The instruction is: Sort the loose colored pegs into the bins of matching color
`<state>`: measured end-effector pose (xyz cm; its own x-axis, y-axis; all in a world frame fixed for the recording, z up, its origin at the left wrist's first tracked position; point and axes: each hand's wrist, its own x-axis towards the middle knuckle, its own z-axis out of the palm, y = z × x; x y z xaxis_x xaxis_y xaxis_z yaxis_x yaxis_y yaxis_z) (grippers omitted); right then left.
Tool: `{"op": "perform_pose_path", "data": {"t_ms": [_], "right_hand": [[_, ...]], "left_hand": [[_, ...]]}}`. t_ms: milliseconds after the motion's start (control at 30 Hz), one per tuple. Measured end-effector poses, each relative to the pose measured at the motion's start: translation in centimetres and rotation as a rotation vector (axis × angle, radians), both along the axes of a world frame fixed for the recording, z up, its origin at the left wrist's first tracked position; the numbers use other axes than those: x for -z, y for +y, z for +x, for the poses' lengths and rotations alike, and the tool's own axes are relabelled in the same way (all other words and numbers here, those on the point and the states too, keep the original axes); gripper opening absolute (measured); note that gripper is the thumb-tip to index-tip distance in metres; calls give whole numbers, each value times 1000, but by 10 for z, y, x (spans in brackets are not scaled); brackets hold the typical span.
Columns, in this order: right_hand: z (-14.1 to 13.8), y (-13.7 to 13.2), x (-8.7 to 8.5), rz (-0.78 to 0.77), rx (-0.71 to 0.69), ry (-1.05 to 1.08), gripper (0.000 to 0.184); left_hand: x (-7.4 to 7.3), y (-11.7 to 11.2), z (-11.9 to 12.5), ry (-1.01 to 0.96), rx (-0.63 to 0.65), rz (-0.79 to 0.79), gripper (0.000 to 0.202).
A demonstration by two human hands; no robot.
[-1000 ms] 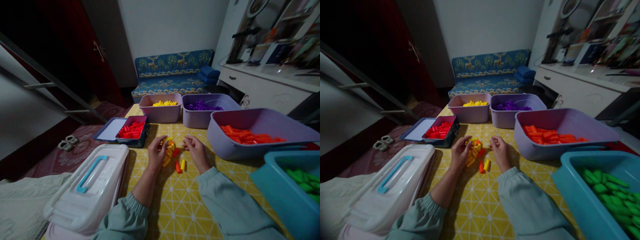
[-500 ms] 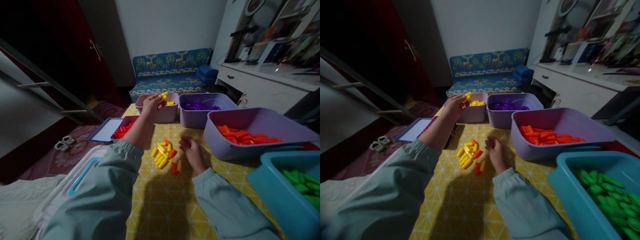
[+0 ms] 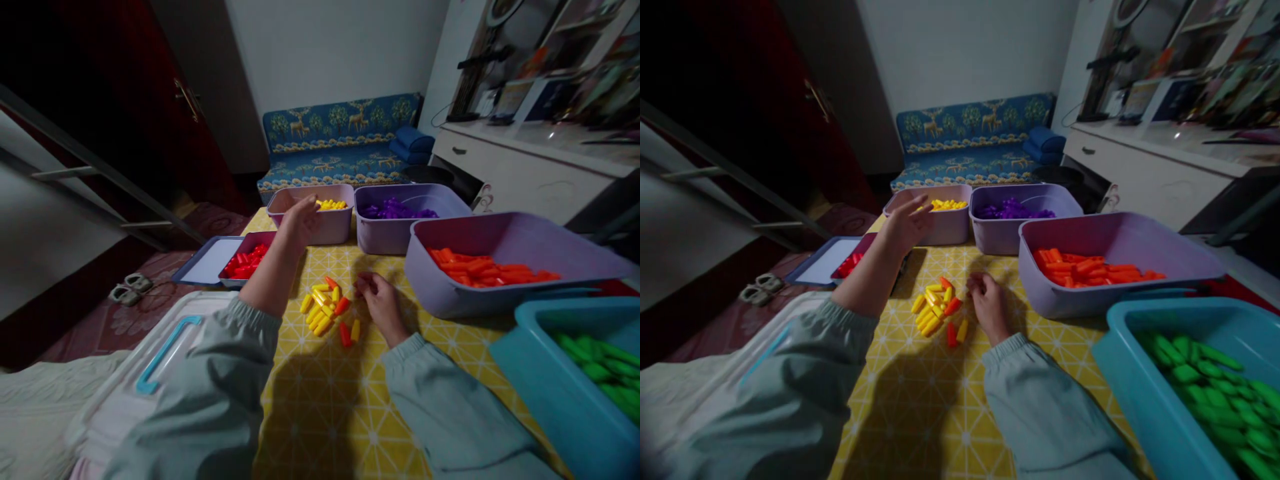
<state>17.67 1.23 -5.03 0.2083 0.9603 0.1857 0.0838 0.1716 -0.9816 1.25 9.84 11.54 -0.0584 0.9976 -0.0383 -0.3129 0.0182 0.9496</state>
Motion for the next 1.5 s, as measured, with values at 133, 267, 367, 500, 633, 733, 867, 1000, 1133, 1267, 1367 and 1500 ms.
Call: {"op": "perform_pose_path", "data": {"t_ms": [133,267,367,500,633,733,867,1000,1133,1267,1367,1500], "right_hand": [[0,-1,-2,18,-11,-27,32],[-1,-4,-5,22,-28,-52,31],[-1,-5,-4,31,-34,-80,29],[0,-6,-5,48,-61,-141,28],[1,-9,-11,29,-101,-243,41],[3,-10,-14,33,-80,-270,37],[4,-9,-14,24,-58,-219,32],[2,-7,-11,13,-92,-176,27],[2,-5,-5,28,-126,-164,31],[3,-8,-10,103,-140,-284,42],[2,-13,-20,118,-150,-365,38],[1,-15,-24,115,-133,-376,30]], "left_hand": [[44,-59,-29,489,248,87,48],[77,-110,-53,1193,295,160,68],[89,-130,-49,1479,302,148,90],[100,-130,-22,1451,299,224,92],[111,-110,2,1221,348,372,72],[117,-96,6,1053,366,373,69],[128,-86,-1,536,403,168,61],[138,-84,-10,138,434,67,59],[139,-84,-12,38,435,17,64],[140,-86,-10,7,407,22,68],[142,-86,-9,84,349,75,63],[140,-87,-9,147,343,109,60]]}}
